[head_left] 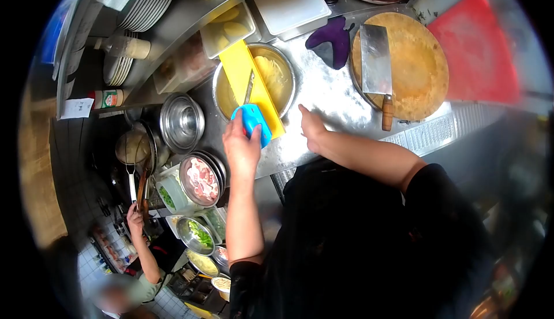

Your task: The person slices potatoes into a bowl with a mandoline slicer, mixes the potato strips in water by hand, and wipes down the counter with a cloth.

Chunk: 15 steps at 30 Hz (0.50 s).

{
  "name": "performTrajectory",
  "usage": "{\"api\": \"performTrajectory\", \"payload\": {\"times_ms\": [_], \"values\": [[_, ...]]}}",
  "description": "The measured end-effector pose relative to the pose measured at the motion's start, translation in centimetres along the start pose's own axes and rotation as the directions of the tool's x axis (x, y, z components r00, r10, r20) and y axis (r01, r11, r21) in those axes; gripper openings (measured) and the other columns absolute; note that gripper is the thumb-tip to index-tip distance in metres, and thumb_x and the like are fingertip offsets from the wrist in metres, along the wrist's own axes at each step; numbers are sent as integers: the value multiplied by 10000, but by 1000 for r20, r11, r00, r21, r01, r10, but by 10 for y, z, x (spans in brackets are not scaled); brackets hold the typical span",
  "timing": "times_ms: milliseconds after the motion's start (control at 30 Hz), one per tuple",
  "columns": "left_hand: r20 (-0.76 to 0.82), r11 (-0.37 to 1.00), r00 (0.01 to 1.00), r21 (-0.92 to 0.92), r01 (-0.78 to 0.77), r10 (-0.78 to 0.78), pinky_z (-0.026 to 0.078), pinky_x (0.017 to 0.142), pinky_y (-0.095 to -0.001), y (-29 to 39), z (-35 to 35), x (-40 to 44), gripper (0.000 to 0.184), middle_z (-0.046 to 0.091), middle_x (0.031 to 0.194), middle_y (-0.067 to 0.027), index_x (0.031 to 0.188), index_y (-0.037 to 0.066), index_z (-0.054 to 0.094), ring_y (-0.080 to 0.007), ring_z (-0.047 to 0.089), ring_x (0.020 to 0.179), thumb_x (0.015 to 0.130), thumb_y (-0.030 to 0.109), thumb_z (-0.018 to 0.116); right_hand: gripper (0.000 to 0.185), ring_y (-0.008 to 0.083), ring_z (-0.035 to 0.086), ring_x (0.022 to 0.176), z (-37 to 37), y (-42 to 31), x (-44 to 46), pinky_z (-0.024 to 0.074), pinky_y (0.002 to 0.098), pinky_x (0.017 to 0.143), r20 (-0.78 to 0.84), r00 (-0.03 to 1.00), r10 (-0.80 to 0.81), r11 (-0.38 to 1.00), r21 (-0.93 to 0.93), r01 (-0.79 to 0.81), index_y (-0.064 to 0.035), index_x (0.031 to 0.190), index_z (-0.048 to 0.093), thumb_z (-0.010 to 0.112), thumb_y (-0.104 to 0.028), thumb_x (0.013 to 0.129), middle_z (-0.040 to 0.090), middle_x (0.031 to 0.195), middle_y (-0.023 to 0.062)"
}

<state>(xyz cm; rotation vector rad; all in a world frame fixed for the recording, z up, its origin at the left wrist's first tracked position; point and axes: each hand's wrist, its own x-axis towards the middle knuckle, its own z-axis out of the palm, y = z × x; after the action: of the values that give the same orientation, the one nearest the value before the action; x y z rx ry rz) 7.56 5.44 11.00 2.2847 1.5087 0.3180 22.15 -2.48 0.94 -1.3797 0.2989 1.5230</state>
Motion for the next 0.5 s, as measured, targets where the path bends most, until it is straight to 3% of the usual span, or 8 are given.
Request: {"api": "performTrajectory", "payload": {"times_ms": [33, 100, 133, 167, 233, 333, 433, 500], "values": [[-10, 998, 1000, 61, -19, 20, 506, 927, -486, 0, 9, 1, 599, 666, 1158, -240, 1369, 38, 608, -416, 634, 1014, 813, 154, 797, 904, 382, 345, 1469, -3, 3, -3, 283, 465, 1202, 24, 983, 182, 983, 30, -182, 64, 1575, 219, 468, -600, 1016, 328, 1578, 301], [-25, 982, 998, 182, -57, 63, 491, 946, -508, -7, 31, 3, 589, 648, 1164, -258, 1366, 40, 609, -438, 618, 1042, 820, 162, 790, 1047, 431, 308, 1487, -2, 24, 13, 257, 504, 1219, 219, 878, 425, 900, 3, -436, 101, 1577, 142, 388, -721, 978, 257, 1601, 339], [-1, 974, 996, 209, -89, 91, 485, 953, -531, -9, 38, 3, 564, 627, 1182, -288, 1358, 30, 609, -461, 590, 1091, 838, 185, 762, 1085, 433, 308, 1490, 1, 36, 18, 252, 500, 1228, 306, 842, 444, 885, -3, -466, 137, 1564, 112, 312, -754, 977, 224, 1607, 356], [-4, 958, 993, 263, -116, 121, 483, 955, -533, -5, 41, 4, 563, 618, 1184, -293, 1363, 24, 601, -464, 581, 1093, 846, 193, 749, 1105, 439, 304, 1490, 5, 44, 22, 239, 496, 1234, 376, 810, 450, 874, 2, -486, 138, 1565, 89, 268, -776, 971, 199, 1615, 357], [1, 914, 983, 368, -169, 181, 480, 961, -537, 3, 44, 5, 562, 601, 1188, -303, 1371, 10, 587, -472, 562, 1098, 863, 210, 721, 1113, 414, 326, 1483, 19, 54, 27, 266, 477, 1223, 462, 783, 416, 850, 110, -516, 135, 1554, 174, 263, -802, 960, 301, 1589, 322], [22, 908, 989, 395, -142, 145, 474, 959, -538, 5, 53, 9, 563, 562, 1200, -316, 1379, -11, 564, -484, 524, 1106, 884, 232, 678, 1009, 343, 454, 1391, 29, 58, 27, 320, 456, 1190, 654, 704, 276, 757, 303, -579, 111, 1512, 310, 206, -752, 1000, 473, 1492, 246], [21, 920, 989, 365, -145, 147, 473, 950, -543, -3, 59, 13, 564, 532, 1206, -323, 1381, -16, 552, -487, 509, 1087, 890, 239, 664, 928, 280, 519, 1308, 36, 48, -1, 359, 440, 1157, 623, 753, 209, 770, 370, -520, 104, 1452, 399, 176, -695, 1035, 556, 1404, 190], [62, 922, 987, 353, -159, 146, 474, 947, -546, -1, 56, 4, 551, 533, 1209, -325, 1370, -14, 556, -485, 506, 1096, 892, 239, 662, 816, 258, 510, 1326, 40, 57, 7, 360, 438, 1160, 649, 755, 96, 737, 463, -492, 8, 1467, 437, 210, -658, 1053, 545, 1437, 149]]}}
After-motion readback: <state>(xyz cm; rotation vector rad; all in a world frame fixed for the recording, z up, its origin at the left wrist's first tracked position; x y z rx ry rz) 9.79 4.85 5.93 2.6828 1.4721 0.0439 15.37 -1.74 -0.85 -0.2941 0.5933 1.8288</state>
